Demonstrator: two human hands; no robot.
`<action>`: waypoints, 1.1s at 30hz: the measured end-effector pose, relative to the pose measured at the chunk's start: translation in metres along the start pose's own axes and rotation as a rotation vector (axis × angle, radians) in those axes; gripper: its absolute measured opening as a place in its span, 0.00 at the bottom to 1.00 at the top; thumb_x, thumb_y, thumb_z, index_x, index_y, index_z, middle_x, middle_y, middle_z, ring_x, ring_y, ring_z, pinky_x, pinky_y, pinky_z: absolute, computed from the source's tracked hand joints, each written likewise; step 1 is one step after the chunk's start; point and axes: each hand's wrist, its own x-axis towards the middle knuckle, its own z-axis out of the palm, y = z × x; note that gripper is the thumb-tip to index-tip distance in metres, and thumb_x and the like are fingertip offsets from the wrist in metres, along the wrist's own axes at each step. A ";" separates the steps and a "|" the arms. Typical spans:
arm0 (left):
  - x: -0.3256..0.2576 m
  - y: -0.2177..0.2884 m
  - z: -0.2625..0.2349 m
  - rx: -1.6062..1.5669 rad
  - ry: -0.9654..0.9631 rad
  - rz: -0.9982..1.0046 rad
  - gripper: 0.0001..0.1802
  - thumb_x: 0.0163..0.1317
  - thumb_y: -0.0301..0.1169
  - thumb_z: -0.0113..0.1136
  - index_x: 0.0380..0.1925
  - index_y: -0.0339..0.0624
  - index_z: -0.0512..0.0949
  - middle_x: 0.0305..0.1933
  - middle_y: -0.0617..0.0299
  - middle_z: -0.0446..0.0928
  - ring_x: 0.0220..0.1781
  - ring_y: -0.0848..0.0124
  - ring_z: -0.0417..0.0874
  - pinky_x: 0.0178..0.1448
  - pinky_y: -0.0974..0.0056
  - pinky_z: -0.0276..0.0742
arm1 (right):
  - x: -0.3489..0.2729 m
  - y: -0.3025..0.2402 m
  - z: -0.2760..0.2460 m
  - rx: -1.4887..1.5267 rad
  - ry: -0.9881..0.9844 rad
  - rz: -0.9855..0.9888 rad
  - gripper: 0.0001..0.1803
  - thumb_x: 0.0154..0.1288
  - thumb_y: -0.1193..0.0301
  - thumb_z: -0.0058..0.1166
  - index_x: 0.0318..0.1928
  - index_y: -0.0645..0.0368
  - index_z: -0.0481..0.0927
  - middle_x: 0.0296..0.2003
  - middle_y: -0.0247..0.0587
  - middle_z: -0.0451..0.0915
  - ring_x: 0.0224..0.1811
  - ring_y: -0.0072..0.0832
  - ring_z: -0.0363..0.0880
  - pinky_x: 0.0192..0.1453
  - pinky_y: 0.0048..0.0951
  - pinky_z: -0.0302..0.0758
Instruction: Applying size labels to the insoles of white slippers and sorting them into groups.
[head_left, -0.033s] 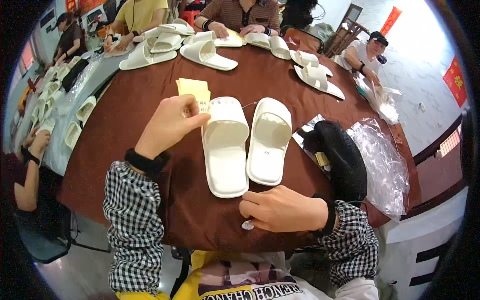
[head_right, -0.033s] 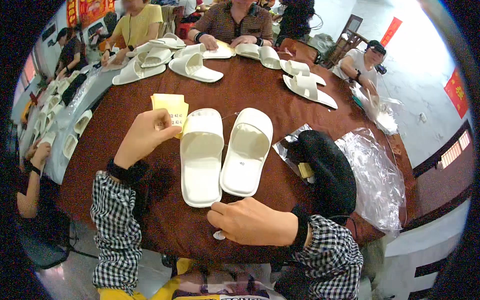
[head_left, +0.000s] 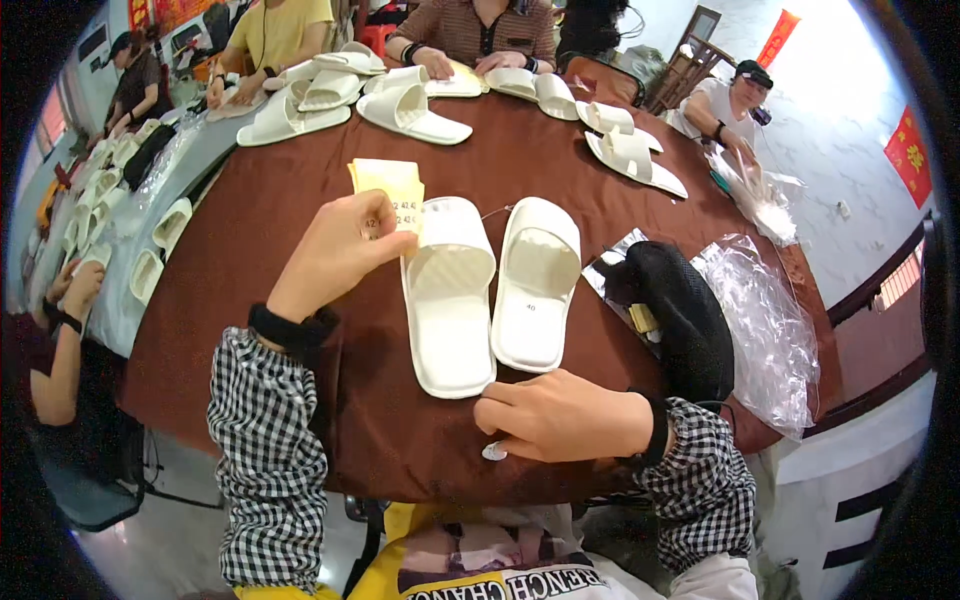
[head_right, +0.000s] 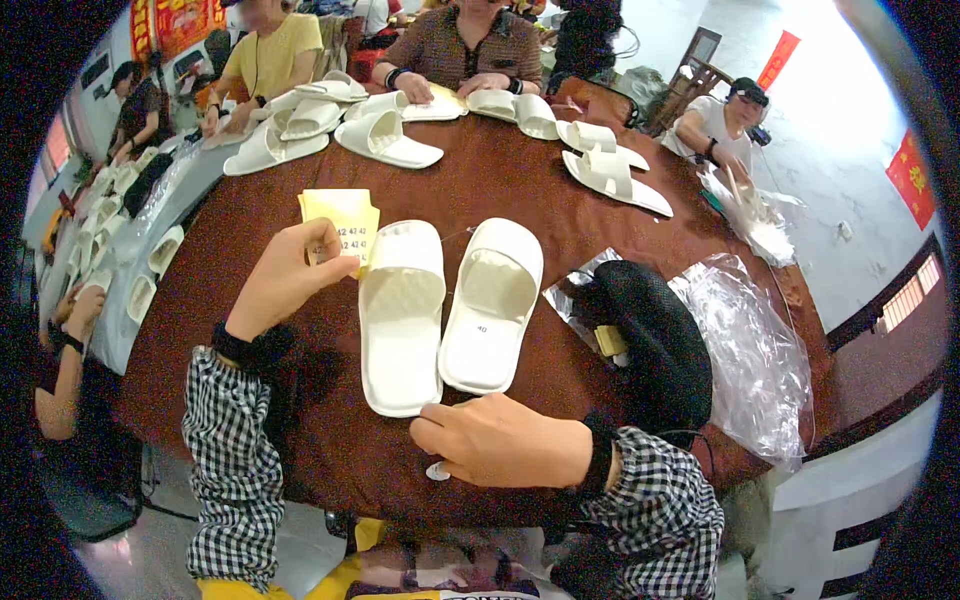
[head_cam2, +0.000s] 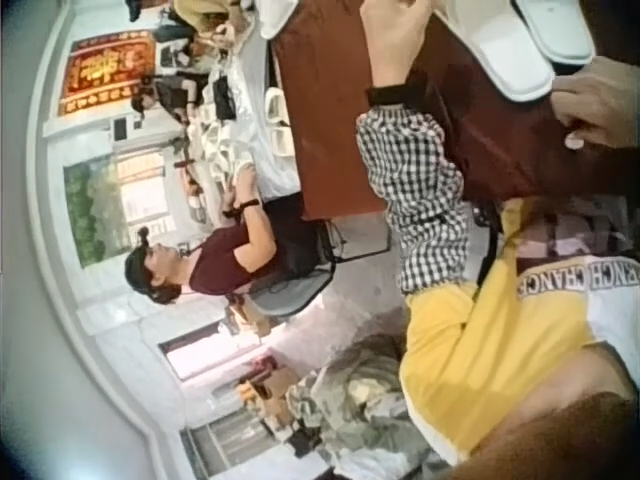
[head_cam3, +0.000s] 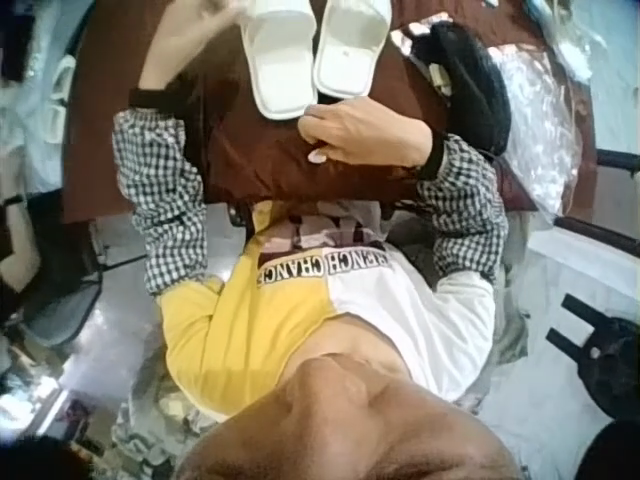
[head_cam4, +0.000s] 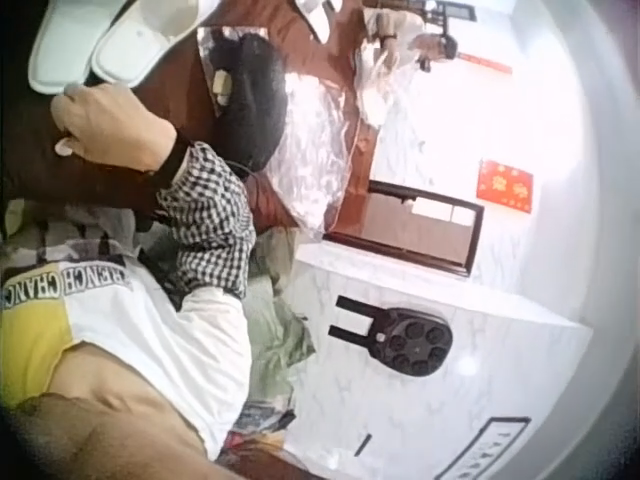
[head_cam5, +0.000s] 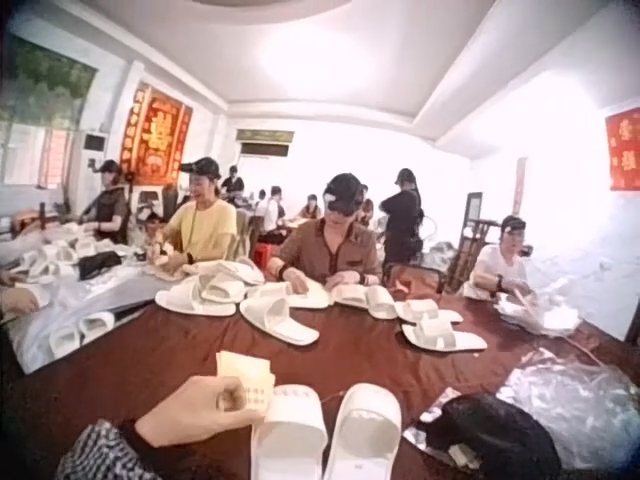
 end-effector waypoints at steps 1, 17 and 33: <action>0.000 0.003 -0.001 0.009 -0.004 0.016 0.14 0.60 0.36 0.64 0.23 0.38 0.75 0.25 0.62 0.78 0.28 0.73 0.78 0.35 0.64 0.74 | 0.002 0.003 -0.001 -0.008 0.017 0.004 0.14 0.60 0.70 0.59 0.38 0.63 0.70 0.35 0.46 0.74 0.34 0.44 0.80 0.35 0.41 0.78; -0.015 0.055 0.050 -0.717 -0.211 0.054 0.25 0.61 0.16 0.59 0.58 0.39 0.68 0.59 0.60 0.70 0.60 0.74 0.73 0.63 0.67 0.72 | -0.004 0.047 -0.020 0.273 1.160 0.241 0.13 0.62 0.81 0.59 0.48 0.62 0.78 0.48 0.43 0.74 0.46 0.31 0.78 0.46 0.27 0.79; -0.017 0.051 0.063 -0.705 -0.352 0.129 0.44 0.58 0.18 0.63 0.73 0.41 0.53 0.67 0.52 0.63 0.66 0.65 0.71 0.70 0.59 0.70 | -0.007 0.061 -0.005 0.931 0.906 0.132 0.29 0.66 0.83 0.51 0.67 0.62 0.66 0.58 0.40 0.73 0.57 0.24 0.75 0.60 0.27 0.75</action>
